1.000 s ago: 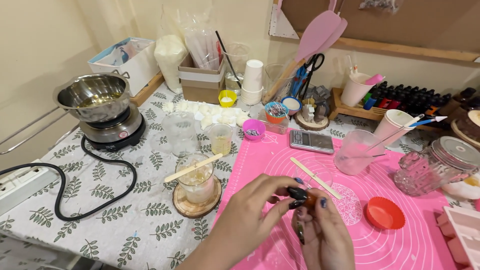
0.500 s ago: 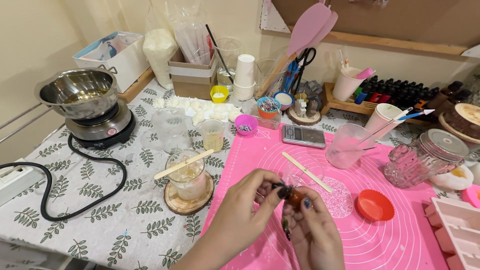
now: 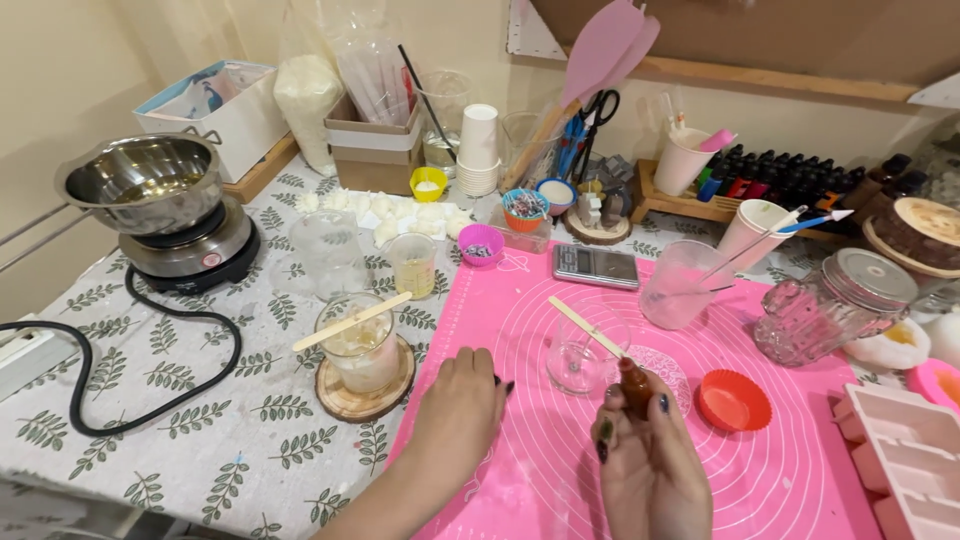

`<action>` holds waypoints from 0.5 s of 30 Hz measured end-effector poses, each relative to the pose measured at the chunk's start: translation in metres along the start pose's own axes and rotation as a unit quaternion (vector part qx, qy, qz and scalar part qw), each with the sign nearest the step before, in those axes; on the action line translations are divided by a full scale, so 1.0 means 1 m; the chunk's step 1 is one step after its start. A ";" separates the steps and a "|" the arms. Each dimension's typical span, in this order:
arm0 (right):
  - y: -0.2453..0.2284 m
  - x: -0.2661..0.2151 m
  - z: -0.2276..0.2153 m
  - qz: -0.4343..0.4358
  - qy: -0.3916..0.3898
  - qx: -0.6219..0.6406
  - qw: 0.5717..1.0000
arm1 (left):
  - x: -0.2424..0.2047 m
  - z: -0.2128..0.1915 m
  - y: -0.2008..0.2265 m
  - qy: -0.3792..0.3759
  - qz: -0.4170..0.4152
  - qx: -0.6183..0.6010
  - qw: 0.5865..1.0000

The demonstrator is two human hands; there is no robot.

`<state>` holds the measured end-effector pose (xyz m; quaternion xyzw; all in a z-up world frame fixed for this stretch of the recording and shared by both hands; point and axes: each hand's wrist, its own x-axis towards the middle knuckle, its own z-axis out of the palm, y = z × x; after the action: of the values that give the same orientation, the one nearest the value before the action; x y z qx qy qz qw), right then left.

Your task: The recorder is preparing a scented candle by selecting a fragrance oil and adding it to a small container of wax.

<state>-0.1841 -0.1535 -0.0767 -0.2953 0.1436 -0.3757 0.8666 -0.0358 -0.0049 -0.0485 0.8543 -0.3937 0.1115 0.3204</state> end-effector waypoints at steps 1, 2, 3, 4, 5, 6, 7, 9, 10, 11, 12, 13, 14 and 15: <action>-0.002 0.000 -0.006 0.012 -0.013 0.018 1.000 | -0.002 -0.003 0.002 -0.064 -0.023 0.023 0.997; -0.004 0.002 -0.011 0.023 -0.029 0.035 0.999 | -0.001 -0.006 0.004 -0.125 -0.046 0.044 0.990; -0.005 0.003 -0.020 0.024 -0.034 0.034 0.999 | 0.004 -0.033 0.018 -0.120 -0.048 0.045 0.991; -0.006 0.006 -0.029 0.041 -0.080 0.093 0.992 | 0.011 -0.060 0.031 -0.123 -0.024 0.020 0.992; -0.007 0.009 -0.037 0.059 -0.126 0.152 0.979 | 0.018 -0.087 0.045 -0.125 0.002 -0.004 0.992; -0.007 0.019 -0.052 0.062 -0.131 0.151 0.978 | 0.041 -0.111 0.049 -0.120 -0.002 -0.003 0.993; -0.008 0.029 -0.068 0.100 -0.187 0.210 0.954 | 0.064 -0.135 0.054 -0.066 0.045 0.023 0.997; -0.007 0.049 -0.091 0.139 -0.249 0.268 0.920 | 0.134 -0.156 0.039 -0.004 0.091 0.054 0.994; -0.007 0.057 -0.100 0.127 -0.267 0.282 0.913 | 0.182 -0.152 0.020 0.003 0.131 0.109 0.985; -0.006 0.065 -0.110 0.116 -0.284 0.297 0.904 | 0.231 -0.149 0.000 0.010 0.169 0.164 0.972; -0.006 0.074 -0.123 0.116 -0.285 0.298 0.904 | 0.267 -0.130 -0.024 0.011 0.169 0.166 0.971; -0.006 0.082 -0.137 0.123 -0.323 0.282 0.895 | 0.304 -0.111 -0.048 -0.055 0.138 0.193 0.970; -0.006 0.096 -0.149 0.125 -0.365 0.267 0.883 | 0.345 -0.095 -0.069 -0.117 0.110 0.222 0.962; -0.004 0.135 -0.172 0.121 -0.370 0.268 0.881 | 0.363 -0.078 -0.083 -0.113 0.113 0.225 0.961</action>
<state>-0.1765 -0.3243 -0.2123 -0.1493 -0.2587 -0.1555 0.9416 0.2725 -0.1335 0.1340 0.8614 -0.4859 0.1357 0.0589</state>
